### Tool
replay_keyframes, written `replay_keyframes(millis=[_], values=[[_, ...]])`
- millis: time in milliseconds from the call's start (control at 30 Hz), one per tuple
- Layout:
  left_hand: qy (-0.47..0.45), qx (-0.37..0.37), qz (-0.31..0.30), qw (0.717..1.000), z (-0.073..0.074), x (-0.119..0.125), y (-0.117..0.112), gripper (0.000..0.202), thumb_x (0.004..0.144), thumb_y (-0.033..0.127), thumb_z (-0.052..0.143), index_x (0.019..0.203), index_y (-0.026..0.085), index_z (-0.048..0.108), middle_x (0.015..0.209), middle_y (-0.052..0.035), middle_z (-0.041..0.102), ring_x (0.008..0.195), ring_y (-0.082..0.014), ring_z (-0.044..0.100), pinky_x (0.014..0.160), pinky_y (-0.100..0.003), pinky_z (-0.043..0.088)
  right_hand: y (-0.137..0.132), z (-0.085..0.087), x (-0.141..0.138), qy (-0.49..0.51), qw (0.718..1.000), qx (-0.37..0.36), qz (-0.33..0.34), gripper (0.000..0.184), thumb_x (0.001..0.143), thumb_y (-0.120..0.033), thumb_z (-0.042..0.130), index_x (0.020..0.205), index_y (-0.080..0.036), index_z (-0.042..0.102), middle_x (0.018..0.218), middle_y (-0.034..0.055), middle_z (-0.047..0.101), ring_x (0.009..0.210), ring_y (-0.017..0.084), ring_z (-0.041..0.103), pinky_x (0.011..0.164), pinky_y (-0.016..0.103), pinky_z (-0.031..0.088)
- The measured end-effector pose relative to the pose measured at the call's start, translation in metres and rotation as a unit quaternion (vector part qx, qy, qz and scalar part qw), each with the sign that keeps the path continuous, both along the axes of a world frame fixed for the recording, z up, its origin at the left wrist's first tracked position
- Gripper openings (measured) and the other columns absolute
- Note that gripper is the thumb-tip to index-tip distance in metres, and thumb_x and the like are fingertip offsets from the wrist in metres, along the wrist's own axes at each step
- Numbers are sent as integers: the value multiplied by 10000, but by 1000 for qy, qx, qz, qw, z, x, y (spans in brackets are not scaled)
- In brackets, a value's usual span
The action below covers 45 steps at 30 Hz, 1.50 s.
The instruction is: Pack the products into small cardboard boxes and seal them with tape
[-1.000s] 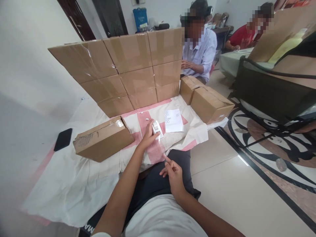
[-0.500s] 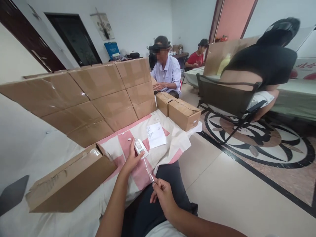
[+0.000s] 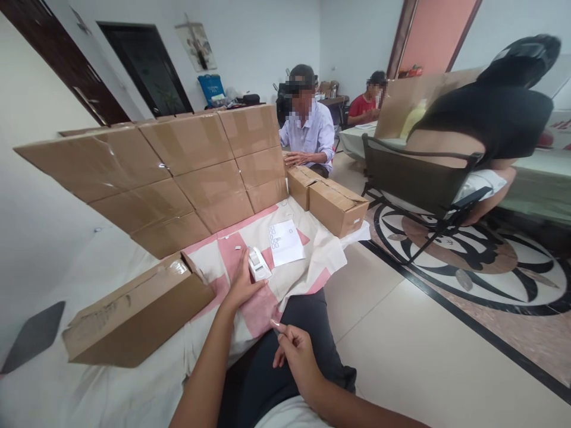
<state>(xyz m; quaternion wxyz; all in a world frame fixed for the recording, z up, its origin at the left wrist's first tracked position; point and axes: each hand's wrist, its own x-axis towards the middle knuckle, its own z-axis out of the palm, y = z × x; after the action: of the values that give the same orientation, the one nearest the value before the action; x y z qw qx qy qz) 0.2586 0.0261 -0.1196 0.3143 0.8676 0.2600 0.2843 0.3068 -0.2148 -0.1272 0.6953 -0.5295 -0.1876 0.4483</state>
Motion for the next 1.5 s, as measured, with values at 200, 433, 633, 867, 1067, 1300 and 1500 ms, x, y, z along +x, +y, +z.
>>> replay_keyframes(millis=[200, 433, 633, 867, 1067, 1300, 1500], values=[[-17, 0, 11, 1000, -1, -1, -1, 1124, 702, 248, 782, 1597, 256, 104, 1672, -148, 166, 1557, -321, 149, 1258, -514, 196, -9, 11, 4, -29, 999, 17, 22, 450, 786, -375, 679, 532, -204, 350, 976, 126, 779, 413, 111, 579, 462, 264, 428], [-14, -33, -16, 999, 5, -3, -8, 1172, 667, 251, 818, 1600, 217, 110, 1680, -180, 86, 1560, -353, 91, 1256, -550, 175, 32, 67, 10, -40, 992, 107, 60, 410, 751, -214, 658, 544, -208, 304, 830, 52, 767, 419, 101, 578, 503, 253, 451], [-106, 103, -23, 989, 37, -61, -23, 657, 895, 246, 631, 1499, 260, 375, 1548, -143, 431, 1435, -293, 427, 1144, -476, 426, 103, 137, 8, -32, 970, 179, 160, 414, 745, -193, 672, 560, -196, 302, 964, 56, 768, 481, 99, 604, 514, 244, 430], [-354, 274, 500, 742, 75, -228, -4, 315, 892, 265, 630, 1191, 175, 583, 1137, -107, 612, 989, -225, 633, 891, -415, 537, 194, 206, -17, -142, 924, 225, 274, 380, 719, -101, 624, 543, -186, 299, 1155, 86, 742, 775, 193, 722, 535, 241, 454], [-321, -12, 347, 881, 42, -261, 15, 594, 1012, 516, 362, 1550, 282, 266, 1612, -129, 319, 1475, -289, 356, 1173, -505, 360, 248, 237, -48, -99, 902, 201, 368, 364, 700, -83, 641, 565, -189, 320, 1318, 55, 673, 1133, 296, 688, 671, 272, 564], [-175, 136, 265, 938, 74, -196, -8, 801, 941, 552, 532, 1590, 247, 176, 1695, -153, -23, 1564, -361, 7, 1225, -592, 117, 271, 250, -65, -57, 909, 193, 365, 396, 693, -101, 660, 579, -208, 296, 1224, 41, 710, 1242, 299, 631, 864, 335, 598], [-106, 274, 233, 927, 105, -161, -40, 425, 929, 451, 572, 1290, 225, 586, 1499, -134, 511, 1405, -313, 427, 1061, -465, 319, 266, 248, -60, -50, 912, 161, 375, 334, 687, -107, 653, 573, -204, 355, 1233, 44, 712, 1234, 306, 639, 864, 331, 593]])
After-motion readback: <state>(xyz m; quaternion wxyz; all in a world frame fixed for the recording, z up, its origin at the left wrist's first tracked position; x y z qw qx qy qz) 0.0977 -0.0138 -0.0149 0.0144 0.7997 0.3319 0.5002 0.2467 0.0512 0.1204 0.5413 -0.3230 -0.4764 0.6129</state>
